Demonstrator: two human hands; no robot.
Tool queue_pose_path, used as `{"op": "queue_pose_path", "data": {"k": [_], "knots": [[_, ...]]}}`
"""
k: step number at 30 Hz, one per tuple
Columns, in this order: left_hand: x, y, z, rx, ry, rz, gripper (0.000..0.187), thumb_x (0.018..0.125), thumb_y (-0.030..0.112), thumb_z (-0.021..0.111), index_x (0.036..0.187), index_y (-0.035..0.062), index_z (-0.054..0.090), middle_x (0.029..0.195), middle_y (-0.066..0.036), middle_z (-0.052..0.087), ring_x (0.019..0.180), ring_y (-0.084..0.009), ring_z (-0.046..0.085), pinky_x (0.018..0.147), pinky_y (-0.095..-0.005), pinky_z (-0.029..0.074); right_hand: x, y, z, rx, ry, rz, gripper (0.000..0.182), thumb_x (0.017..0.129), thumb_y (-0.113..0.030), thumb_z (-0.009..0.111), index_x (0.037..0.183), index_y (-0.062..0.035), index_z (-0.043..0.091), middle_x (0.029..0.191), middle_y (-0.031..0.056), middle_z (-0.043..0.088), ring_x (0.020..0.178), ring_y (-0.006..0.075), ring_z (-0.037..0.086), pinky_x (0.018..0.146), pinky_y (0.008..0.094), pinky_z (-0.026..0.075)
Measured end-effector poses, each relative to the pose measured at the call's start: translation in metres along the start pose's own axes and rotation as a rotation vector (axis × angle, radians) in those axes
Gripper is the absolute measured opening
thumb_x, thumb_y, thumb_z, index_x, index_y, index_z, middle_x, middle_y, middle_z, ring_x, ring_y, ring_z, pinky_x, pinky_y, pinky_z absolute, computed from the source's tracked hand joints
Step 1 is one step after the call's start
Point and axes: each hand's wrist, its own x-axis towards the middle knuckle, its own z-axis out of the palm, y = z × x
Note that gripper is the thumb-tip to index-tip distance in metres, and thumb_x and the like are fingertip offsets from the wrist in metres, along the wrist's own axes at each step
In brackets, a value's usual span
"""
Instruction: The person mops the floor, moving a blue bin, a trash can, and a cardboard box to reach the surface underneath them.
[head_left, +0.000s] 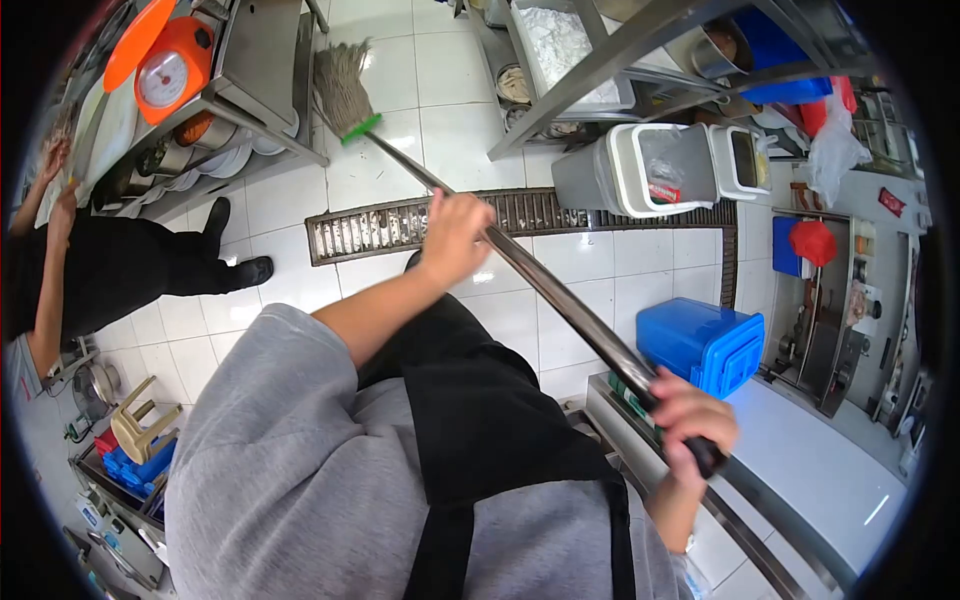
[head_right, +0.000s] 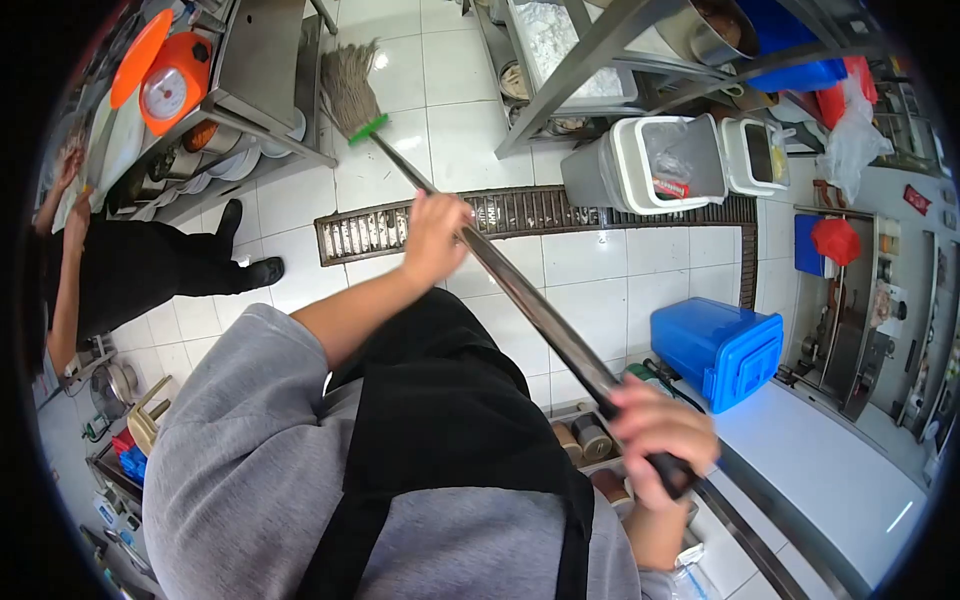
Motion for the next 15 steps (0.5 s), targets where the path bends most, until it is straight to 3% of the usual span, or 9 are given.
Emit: {"op": "queue_pose_path", "data": {"k": [4,6,7,8,10,11,12,14,15], "knots": [[-0.043,0.066,0.019,-0.244,-0.044,0.162,0.029,0.069,0.012,0.07,0.093,0.0152,0.055,0.082,-0.001,0.056,0.088,-0.0247,0.058,0.098,-0.049,0.038,-0.07,-0.067,-0.072,-0.084,0.021,-0.02,0.021,0.068,-0.022,0.068,0.057,-0.0064,0.06,0.065,0.0109,0.065,0.078,0.0316,0.068,0.091,0.051,0.05],[-0.064,0.079,0.035,-0.465,-0.27,0.338,0.03,0.068,0.011,0.071,0.094,0.0153,0.055,0.081,-0.001,0.057,0.08,-0.0255,0.059,0.094,-0.044,0.042,-0.104,-0.098,-0.097,-0.099,0.014,-0.014,0.024,0.069,-0.025,0.07,0.055,-0.0085,0.058,0.065,0.0091,0.065,0.076,0.029,0.069,0.089,0.0496,0.051],[-0.073,0.07,0.052,-0.404,-0.302,0.363,0.026,0.068,0.019,0.073,0.087,0.015,0.056,0.079,-0.002,0.059,0.076,-0.0248,0.06,0.084,-0.0394,0.047,-0.118,-0.115,-0.107,-0.117,-0.034,-0.062,0.023,0.071,-0.024,0.07,0.058,-0.008,0.059,0.064,0.0081,0.065,0.075,0.0272,0.068,0.086,0.0472,0.052],[-0.083,0.068,0.061,-0.409,-0.299,0.366,0.026,0.068,0.019,0.073,0.087,0.015,0.056,0.079,-0.002,0.059,0.076,-0.0248,0.06,0.084,-0.0394,0.047,-0.133,-0.13,-0.114,-0.136,-0.083,-0.108,0.022,0.073,-0.022,0.07,0.06,-0.0075,0.059,0.063,0.0071,0.065,0.073,0.0254,0.068,0.084,0.0447,0.053],[-0.104,0.072,0.072,-0.444,-0.347,0.399,0.022,0.067,0.023,0.073,0.08,0.0147,0.056,0.072,-0.001,0.059,0.075,-0.0251,0.06,0.076,-0.0381,0.047,-0.175,-0.157,-0.119,-0.246,0.042,-0.083,0.031,0.075,-0.034,0.067,0.058,-0.0164,0.049,0.06,-0.0018,0.057,0.071,0.021,0.063,0.085,0.0421,0.05],[-0.118,0.084,0.08,-0.417,-0.429,0.397,0.025,0.067,0.031,0.072,0.074,0.0152,0.055,0.067,-0.003,0.057,0.071,-0.0261,0.06,0.065,-0.0381,0.046,-0.19,-0.168,-0.13,-0.255,-0.002,-0.088,0.031,0.077,-0.037,0.066,0.059,-0.0176,0.049,0.057,-0.0031,0.055,0.068,0.02,0.062,0.084,0.0418,0.05],[-0.127,0.1,0.081,-0.419,-0.426,0.406,0.025,0.067,0.031,0.072,0.074,0.0152,0.055,0.067,-0.003,0.057,0.071,-0.0261,0.06,0.065,-0.0381,0.046,-0.205,-0.181,-0.136,-0.287,0.028,-0.075,0.031,0.076,-0.039,0.066,0.061,-0.0176,0.05,0.057,-0.0032,0.054,0.067,0.0185,0.061,0.082,0.0402,0.05],[-0.138,0.134,0.073,-0.495,-0.731,0.219,0.026,0.069,0.032,0.071,0.071,0.0152,0.051,0.059,-0.005,0.054,0.061,-0.029,0.057,0.055,-0.0402,0.044,-0.24,-0.203,-0.141,-0.272,0.216,-0.183,0.026,0.078,-0.032,0.066,0.064,-0.0163,0.051,0.057,-0.0027,0.055,0.067,0.0176,0.06,0.076,0.0378,0.049],[-0.14,0.151,0.067,-0.489,-0.726,0.23,0.026,0.069,0.032,0.071,0.071,0.0152,0.051,0.059,-0.005,0.054,0.061,-0.029,0.057,0.055,-0.0402,0.044,-0.244,-0.215,-0.137,-0.224,0.203,-0.259,0.025,0.081,-0.029,0.063,0.067,-0.0118,0.053,0.062,0.0012,0.055,0.064,0.0187,0.058,0.069,0.0371,0.046]]}}
